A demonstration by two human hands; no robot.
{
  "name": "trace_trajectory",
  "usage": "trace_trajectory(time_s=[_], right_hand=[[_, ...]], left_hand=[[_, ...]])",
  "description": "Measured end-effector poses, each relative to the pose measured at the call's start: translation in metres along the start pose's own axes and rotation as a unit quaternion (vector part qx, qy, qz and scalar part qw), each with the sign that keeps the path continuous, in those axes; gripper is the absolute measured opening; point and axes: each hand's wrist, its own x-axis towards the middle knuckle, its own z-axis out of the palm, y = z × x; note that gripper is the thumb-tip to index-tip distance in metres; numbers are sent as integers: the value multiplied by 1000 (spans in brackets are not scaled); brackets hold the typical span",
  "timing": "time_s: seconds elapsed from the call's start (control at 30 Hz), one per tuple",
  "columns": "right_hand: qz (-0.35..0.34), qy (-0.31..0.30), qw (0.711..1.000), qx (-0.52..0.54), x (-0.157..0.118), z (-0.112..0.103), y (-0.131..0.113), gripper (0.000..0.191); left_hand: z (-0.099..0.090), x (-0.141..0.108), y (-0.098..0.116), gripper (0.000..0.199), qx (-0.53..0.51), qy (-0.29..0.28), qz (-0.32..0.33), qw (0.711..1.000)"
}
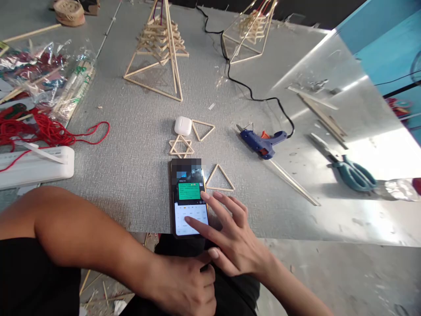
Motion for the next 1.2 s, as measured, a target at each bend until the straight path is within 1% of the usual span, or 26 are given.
trace_trajectory(time_s=[0.1,0.17,0.3,0.5,0.67,0.9,1.03,1.1,1.2], right_hand=[[28,56,998,-1,-7,-1,2,58],[48,71,996,-6,-11,-1,3,57],[60,53,997,-9,-15,0,2,52],[39,57,998,4,-15,-1,1,53],[60,42,997,-3,-12,0,2,51],[41,60,997,4,-14,0,1,54],[25,61,998,0,-8,4,-5,56],[16,48,999,-4,-2,6,-8,56],[26,29,999,-11,5,8,-10,57]], left_hand=[[-1,0,0,28,-3,-13,5,1000],[-2,0,-1,27,-7,-18,5,1000],[-3,0,-2,27,-7,-23,3,1000],[-6,2,-2,25,-16,-28,11,999],[-5,1,0,26,-24,-36,10,999],[-5,1,0,22,-23,-28,14,999],[-3,0,0,19,-31,-17,9,999],[1,-1,2,18,-32,-12,7,999],[5,-3,4,20,-46,-18,7,999]])
